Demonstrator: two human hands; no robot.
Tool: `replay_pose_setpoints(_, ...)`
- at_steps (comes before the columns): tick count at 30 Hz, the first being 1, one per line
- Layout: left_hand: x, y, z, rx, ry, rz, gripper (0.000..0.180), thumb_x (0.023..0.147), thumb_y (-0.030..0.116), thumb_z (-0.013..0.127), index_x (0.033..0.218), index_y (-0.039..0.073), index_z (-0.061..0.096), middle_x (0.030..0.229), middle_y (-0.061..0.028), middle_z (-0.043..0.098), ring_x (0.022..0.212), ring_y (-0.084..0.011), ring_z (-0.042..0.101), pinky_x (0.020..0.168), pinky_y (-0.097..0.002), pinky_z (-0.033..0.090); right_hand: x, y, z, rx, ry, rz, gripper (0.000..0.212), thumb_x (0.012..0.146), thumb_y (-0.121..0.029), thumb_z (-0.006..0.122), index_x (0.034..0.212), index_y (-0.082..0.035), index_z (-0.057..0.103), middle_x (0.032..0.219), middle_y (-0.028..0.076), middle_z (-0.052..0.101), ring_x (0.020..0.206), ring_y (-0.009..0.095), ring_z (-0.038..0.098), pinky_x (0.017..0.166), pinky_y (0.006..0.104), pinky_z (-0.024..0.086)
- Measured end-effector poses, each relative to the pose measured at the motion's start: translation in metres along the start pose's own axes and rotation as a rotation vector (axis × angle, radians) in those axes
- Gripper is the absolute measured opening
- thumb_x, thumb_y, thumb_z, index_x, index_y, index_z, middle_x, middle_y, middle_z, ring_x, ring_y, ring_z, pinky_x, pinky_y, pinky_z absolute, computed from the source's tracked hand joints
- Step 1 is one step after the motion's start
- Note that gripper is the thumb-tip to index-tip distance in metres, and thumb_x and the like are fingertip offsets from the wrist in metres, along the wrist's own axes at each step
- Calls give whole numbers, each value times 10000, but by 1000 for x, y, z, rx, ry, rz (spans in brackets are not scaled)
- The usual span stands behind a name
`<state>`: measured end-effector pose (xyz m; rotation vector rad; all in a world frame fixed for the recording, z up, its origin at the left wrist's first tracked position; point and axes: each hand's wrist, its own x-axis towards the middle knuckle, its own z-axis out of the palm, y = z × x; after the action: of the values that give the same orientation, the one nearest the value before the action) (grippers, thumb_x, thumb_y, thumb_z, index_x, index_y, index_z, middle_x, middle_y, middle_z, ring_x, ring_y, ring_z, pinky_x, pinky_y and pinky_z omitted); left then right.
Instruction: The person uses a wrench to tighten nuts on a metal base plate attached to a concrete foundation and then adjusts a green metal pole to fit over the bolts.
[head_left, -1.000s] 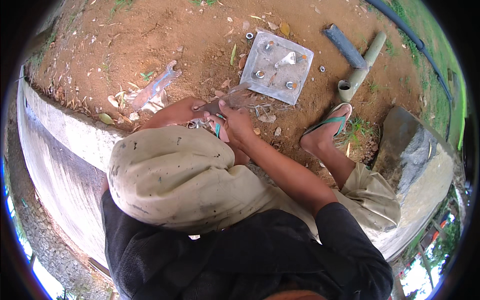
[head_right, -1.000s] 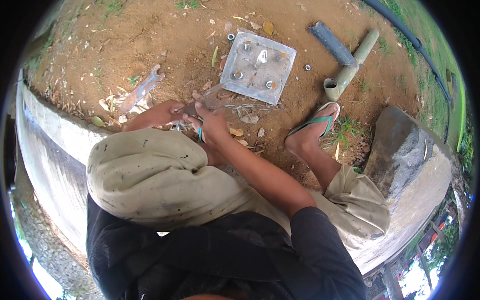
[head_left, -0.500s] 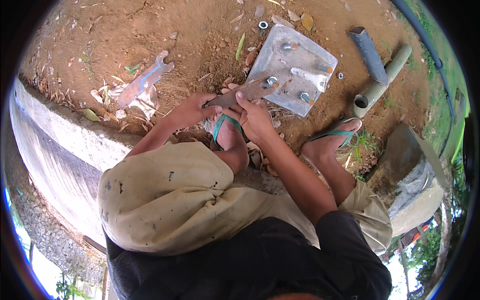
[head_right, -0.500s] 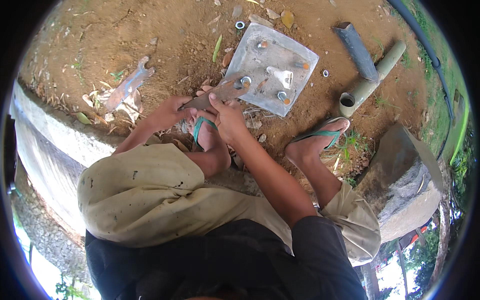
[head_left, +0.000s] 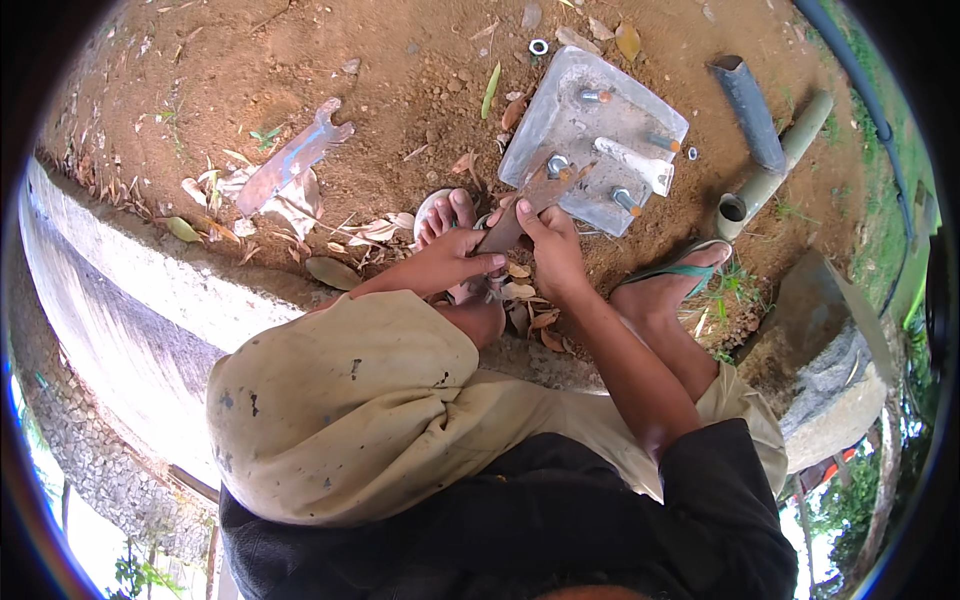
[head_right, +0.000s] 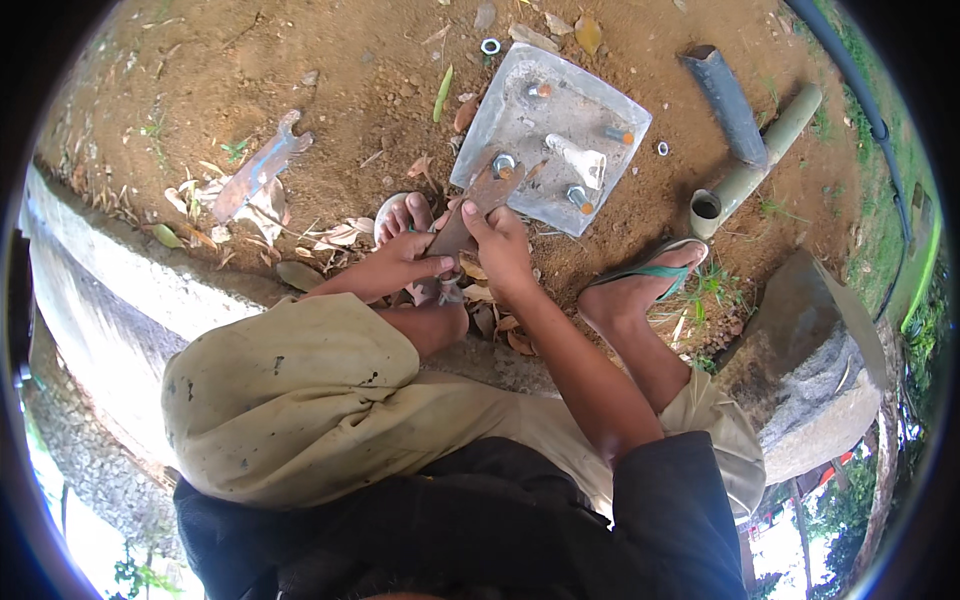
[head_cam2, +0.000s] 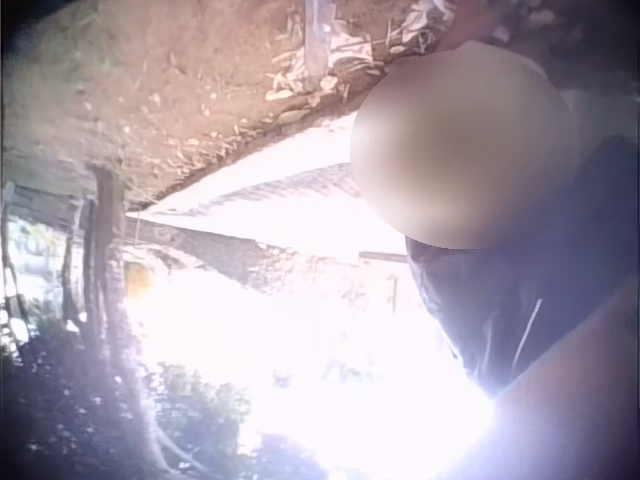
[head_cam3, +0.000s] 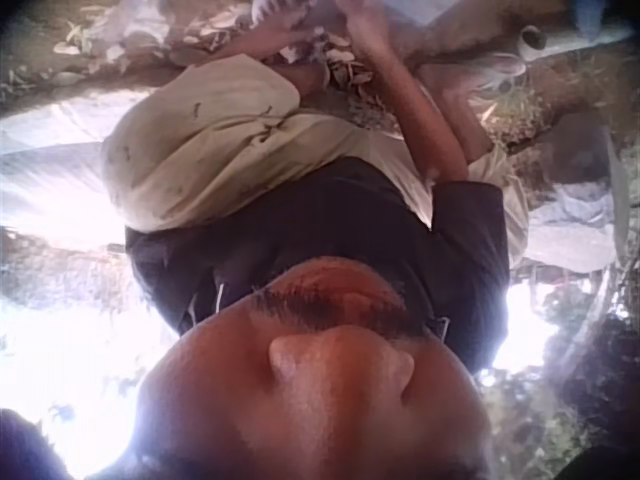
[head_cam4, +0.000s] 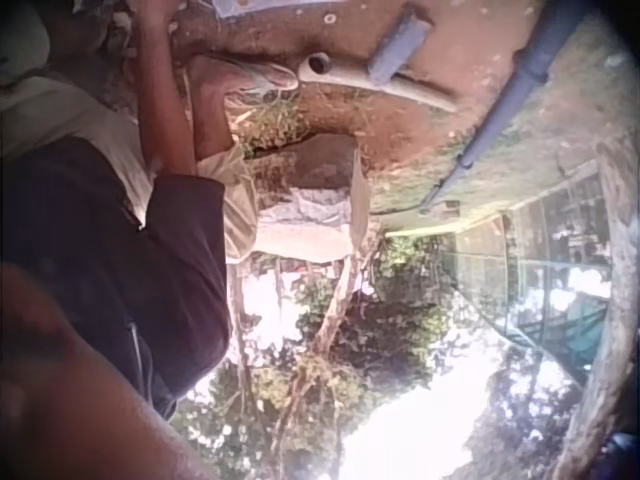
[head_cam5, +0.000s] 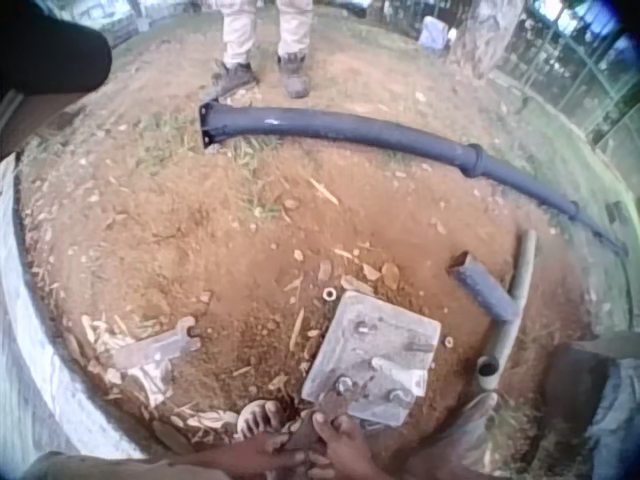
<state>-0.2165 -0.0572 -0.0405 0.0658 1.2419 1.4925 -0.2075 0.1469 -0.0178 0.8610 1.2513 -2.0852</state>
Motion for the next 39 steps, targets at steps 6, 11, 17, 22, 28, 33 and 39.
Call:
replay_pose_setpoints(6, -12, 1, 12, -455, 100, -121, 316, 1094, 344, 574, 1108, 35, 638, 791, -26, 609, 579, -97, 533, 505, -257, 434, -2, 19, 39, 274, 86, -1, 301, 1078, -281, 588, 1199, -8, 622, 1088, 124, 725, 1042, 225, 690, 960, 398, 556)
replay_pose_setpoints(11, -7, 8, 4, -439, 226, -184, 442, 1120, 487, 440, 1150, 78, 606, 762, -16, 578, 513, -79, 471, 417, -243, 348, 27, 40, 54, 643, -123, 99, 281, 1018, -287, 674, 974, -19, 602, 976, 137, 650, 1006, 317, 645, 956, 524, 563)
replay_pose_setpoints(17, -1, 24, 8, -198, 330, -223, 419, 1124, 410, 486, 1416, 109, 501, 1010, -25, 587, 771, -89, 507, 603, -247, 418, 31, 37, 63, 619, 3, 108, 430, 1003, -216, 675, 661, -47, 477, 856, 98, 563, 933, 285, 614, 839, 490, 569)
replay_pose_setpoints(22, -3, 3, -7, 128, 262, -147, 444, 1130, 317, 482, 1476, 42, 452, 1393, -130, 499, 1325, -271, 455, 1145, -388, 354, 29, 30, 73, 564, 106, 125, 439, 992, -192, 674, 633, -44, 469, 829, 100, 551, 897, 269, 610, 782, 468, 578)
replay_pose_setpoints(28, -1, 8, -10, 94, 245, -55, 365, 1113, 293, 513, 1333, 2, 534, 1280, -180, 544, 1187, -307, 543, 1039, -402, 438, 32, 23, 78, 537, 192, 153, 437, 988, -162, 656, 612, -43, 469, 799, 121, 560, 855, 279, 622, 754, 458, 573)
replay_pose_setpoints(33, -1, 17, -17, 224, 183, -23, 303, 1120, 229, 478, 1297, -7, 548, 1231, -201, 565, 1150, -335, 553, 1008, -414, 455, 35, 21, 84, 594, 166, 103, 425, 992, -166, 649, 624, -38, 480, 756, 132, 559, 809, 291, 629, 723, 442, 552)
replay_pose_setpoints(39, -6, 62, -36, 239, 105, -244, 327, 1113, 222, 471, 1348, -2, 514, 1277, -239, 578, 1185, -362, 556, 1031, -435, 445, 37, 1, 100, 538, 340, 188, 344, 1015, -180, 668, 701, -65, 590, 657, 66, 587, 785, 222, 699, 751, 370, 585)
